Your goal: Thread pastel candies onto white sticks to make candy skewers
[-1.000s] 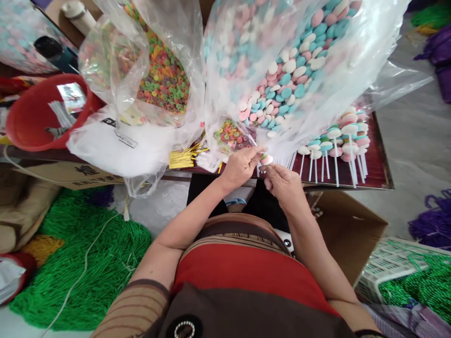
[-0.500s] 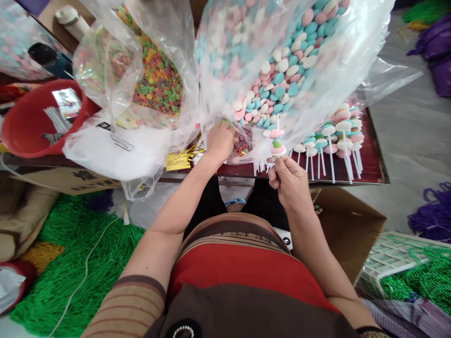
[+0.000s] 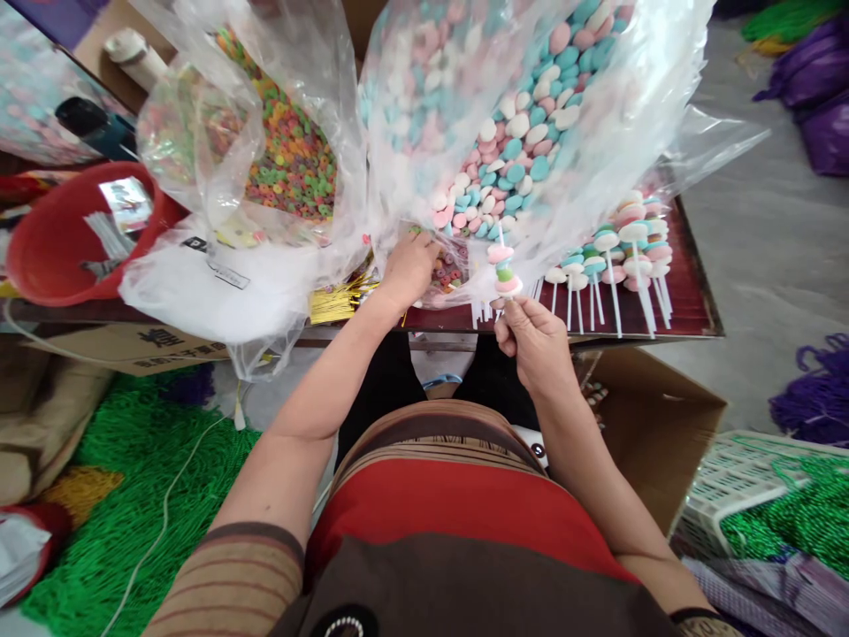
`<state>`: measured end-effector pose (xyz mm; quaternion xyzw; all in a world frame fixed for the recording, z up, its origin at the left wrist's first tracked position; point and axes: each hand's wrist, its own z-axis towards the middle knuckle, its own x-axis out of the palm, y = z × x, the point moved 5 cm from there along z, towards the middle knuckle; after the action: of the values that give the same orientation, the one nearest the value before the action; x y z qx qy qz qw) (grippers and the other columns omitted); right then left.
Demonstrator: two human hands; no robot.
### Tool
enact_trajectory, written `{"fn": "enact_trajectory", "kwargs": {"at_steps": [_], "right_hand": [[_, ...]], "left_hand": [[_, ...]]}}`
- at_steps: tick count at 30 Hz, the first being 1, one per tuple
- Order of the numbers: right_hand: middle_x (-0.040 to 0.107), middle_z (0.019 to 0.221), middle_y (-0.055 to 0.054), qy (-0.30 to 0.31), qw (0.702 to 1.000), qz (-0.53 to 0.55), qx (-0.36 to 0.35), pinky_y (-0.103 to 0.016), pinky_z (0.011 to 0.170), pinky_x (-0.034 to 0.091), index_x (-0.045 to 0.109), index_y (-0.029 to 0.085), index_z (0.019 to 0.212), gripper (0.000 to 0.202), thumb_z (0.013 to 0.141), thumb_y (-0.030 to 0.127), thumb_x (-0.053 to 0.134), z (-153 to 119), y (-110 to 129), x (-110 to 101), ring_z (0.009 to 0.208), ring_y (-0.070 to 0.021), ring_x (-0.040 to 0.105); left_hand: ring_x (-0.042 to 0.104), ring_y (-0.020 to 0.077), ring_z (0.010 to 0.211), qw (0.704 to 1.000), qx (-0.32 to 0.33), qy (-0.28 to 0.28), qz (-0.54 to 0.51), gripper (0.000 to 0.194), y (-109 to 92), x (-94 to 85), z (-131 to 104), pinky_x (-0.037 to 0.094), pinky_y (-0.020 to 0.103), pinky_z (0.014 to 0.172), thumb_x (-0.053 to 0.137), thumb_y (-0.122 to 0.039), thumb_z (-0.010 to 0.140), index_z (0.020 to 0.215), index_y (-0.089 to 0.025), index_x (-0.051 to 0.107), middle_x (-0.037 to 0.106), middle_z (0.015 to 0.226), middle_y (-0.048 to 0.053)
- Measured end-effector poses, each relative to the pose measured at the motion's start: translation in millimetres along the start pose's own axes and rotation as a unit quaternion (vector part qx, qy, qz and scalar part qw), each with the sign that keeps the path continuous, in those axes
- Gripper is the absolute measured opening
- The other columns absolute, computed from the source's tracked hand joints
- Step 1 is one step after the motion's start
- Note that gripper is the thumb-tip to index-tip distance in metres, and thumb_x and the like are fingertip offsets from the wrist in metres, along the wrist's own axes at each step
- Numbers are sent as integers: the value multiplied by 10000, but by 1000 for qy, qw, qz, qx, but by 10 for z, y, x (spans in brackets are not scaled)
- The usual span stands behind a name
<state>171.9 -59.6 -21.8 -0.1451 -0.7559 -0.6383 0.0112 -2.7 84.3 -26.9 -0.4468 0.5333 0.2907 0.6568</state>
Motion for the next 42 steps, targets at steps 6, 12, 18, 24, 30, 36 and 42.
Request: {"fn": "enact_trajectory", "kwargs": {"at_steps": [6,12,18,24,30,36,42], "right_hand": [[512,532,64,1,1000,1,0,-210,402,241,706,206,861,482,799,675,794,-26,-37,-29,446,-63,367],[517,533,63,8,1000,-1,0,-212,405,238,719,205,876,497,795,690,790,-42,-55,-3,446,-63,364],[503,535,68,2,1000,-10,-4,-215,399,239,711,204,878,480,819,675,775,-58,-54,-25,438,-64,362],[515,534,67,6,1000,-1,4,-206,399,244,715,202,878,485,811,678,786,-38,-99,-4,435,-56,363],[507,536,68,6,1000,-9,5,-213,403,245,707,205,882,483,825,681,767,-33,-88,0,437,-60,353],[505,530,66,0,1000,-19,11,-216,402,237,709,209,874,485,822,689,760,-40,-109,-13,440,-67,356],[508,528,64,3,1000,-27,14,-219,405,233,714,210,876,469,837,677,748,-32,-132,-8,438,-69,355]], "left_hand": [[626,326,1155,998,31,17,42,325,83,-99,-122,463,474,1056,416,-146,972,1007,-128,739,712,1095,193],[608,332,1211,999,17,2,32,277,60,-64,-147,454,463,1069,473,-140,951,979,-155,748,711,1154,184],[656,297,1112,999,-1,-27,-44,200,123,-157,-167,471,421,1039,582,-140,885,871,-183,776,758,1066,131],[700,252,950,997,20,42,-62,244,125,-166,-111,510,375,909,582,-165,843,914,-192,814,797,950,85],[697,319,994,994,52,75,66,209,26,-26,-34,470,440,904,599,-147,822,813,-184,804,780,975,158],[692,317,1048,991,72,85,72,186,-45,-78,-61,488,431,929,611,-184,849,908,-191,787,780,1031,136],[696,257,960,994,19,36,-101,152,-48,-216,-173,517,368,911,660,-134,792,917,-168,741,772,954,99]]}}
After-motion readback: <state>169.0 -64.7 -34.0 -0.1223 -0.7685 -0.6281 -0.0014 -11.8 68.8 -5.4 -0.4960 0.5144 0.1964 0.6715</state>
